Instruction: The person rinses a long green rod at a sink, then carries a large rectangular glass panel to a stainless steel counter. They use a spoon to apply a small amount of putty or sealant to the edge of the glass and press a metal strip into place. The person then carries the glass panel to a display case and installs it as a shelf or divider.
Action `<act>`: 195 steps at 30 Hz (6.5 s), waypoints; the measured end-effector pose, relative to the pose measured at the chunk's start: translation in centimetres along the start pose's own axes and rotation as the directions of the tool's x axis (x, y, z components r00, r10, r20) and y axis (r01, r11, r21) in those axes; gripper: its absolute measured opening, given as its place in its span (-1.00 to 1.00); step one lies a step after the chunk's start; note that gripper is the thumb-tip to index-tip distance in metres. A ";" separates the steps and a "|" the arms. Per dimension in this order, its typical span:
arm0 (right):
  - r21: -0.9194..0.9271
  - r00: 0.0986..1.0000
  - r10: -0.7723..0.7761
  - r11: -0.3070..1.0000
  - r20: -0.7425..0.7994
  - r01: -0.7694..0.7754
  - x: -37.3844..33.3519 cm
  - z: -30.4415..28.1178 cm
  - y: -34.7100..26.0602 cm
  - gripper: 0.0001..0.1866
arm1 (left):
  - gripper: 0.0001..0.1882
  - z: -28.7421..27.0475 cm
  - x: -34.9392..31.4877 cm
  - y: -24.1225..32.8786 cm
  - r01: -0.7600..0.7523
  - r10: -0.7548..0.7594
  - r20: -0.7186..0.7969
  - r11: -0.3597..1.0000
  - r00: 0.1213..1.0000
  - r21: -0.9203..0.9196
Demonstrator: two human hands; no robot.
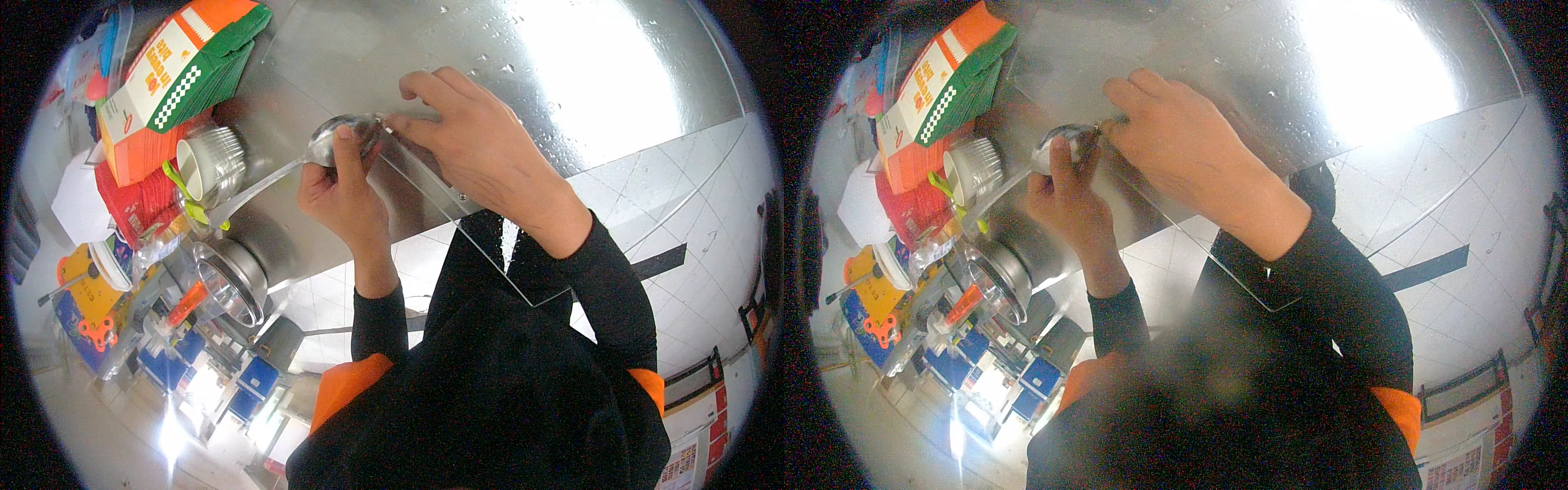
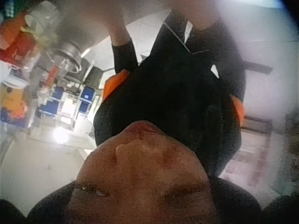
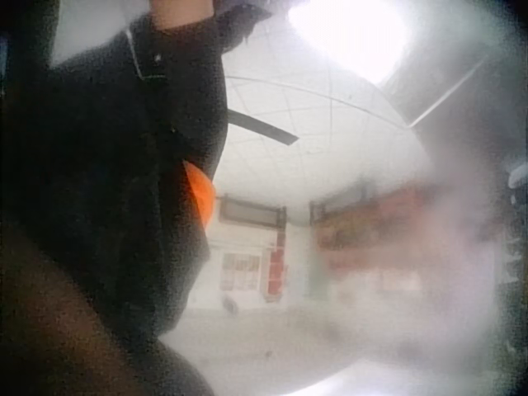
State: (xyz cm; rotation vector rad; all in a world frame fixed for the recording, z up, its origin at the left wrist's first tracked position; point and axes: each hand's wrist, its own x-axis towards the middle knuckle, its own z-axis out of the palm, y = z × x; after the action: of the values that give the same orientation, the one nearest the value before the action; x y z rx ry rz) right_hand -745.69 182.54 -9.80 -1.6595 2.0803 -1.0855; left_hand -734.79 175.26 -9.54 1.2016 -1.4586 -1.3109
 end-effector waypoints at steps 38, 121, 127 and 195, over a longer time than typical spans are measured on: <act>0.045 0.997 0.075 0.996 -0.026 -0.074 -1.5 -2.0 -0.2 -0.66 | -0.82 -3.0 4.1 0.5 -0.233 0.118 0.477 0.953 0.871 0.191; 0.378 0.996 -0.061 0.922 -0.068 0.082 -4.7 -1.8 -0.3 -0.93 | -0.66 3.6 -3.0 6.4 -0.100 0.158 0.388 0.981 0.908 -0.167; 0.527 0.996 0.001 0.848 -0.089 0.047 -5.1 -2.1 0.1 -0.89 | -0.77 5.3 -3.1 4.5 -0.323 0.363 0.287 0.929 0.886 -0.178; 0.832 0.836 -0.335 0.505 0.435 -0.231 2.3 -2.1 0.6 -0.65 | -0.85 -2.0 -2.0 4.4 -0.089 -0.209 0.721 0.932 0.661 0.352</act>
State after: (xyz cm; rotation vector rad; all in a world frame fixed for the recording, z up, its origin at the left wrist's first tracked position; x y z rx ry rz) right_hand -748.16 181.23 -8.20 -1.2409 0.8066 -1.1754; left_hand -733.00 176.78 -4.90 0.9476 -2.3630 -1.7612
